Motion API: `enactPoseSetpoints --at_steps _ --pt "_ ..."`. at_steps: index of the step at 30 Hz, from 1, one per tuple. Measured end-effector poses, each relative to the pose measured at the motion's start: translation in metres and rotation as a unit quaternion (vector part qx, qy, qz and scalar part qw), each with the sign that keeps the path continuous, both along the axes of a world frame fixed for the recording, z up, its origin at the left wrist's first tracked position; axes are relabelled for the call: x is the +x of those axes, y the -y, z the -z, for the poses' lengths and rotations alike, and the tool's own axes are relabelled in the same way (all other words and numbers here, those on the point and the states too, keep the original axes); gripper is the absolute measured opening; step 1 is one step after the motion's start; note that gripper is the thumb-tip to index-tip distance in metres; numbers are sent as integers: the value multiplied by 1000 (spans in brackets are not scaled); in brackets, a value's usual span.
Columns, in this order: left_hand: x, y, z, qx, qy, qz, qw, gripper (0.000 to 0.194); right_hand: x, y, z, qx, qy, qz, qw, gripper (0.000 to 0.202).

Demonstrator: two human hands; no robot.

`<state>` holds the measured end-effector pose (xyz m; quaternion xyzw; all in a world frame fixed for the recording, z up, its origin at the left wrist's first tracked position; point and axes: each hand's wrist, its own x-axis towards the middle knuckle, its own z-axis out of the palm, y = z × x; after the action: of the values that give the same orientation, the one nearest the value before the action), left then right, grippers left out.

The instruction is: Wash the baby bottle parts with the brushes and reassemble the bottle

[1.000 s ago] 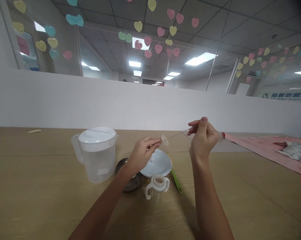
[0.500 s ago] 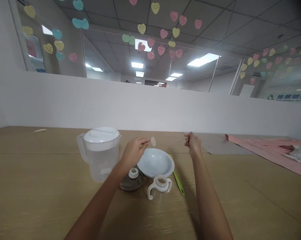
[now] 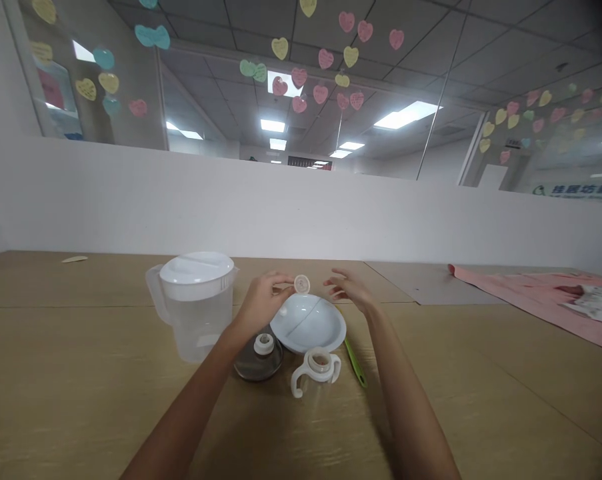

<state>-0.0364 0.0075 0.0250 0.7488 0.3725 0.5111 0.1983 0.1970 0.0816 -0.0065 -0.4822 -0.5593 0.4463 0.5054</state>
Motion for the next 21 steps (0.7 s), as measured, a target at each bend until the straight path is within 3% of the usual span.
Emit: enactPoseSetpoints --at_steps 3,5,10,13,15,18,21 --pt "3 1 0 -7 -5 -7 1000 22 -19 32 -33 70 80 -198 974 38" --pt "5 1 1 -27 -1 -15 1000 24 -33 51 -49 118 113 -258 952 33" --pt "9 0 2 -22 44 -69 996 32 -56 61 -54 165 118 -218 955 30" --pt "5 4 -1 -10 -89 -126 988 29 -56 50 -44 164 106 -212 958 27" --pt "-1 8 -3 -31 -239 -152 959 26 -51 41 -37 148 126 -226 955 24" --pt "-10 11 0 -115 -441 -150 877 21 -37 25 -25 105 207 -236 944 18" --pt "-16 9 10 -177 -529 -149 817 14 -26 11 -13 73 296 -220 926 17"
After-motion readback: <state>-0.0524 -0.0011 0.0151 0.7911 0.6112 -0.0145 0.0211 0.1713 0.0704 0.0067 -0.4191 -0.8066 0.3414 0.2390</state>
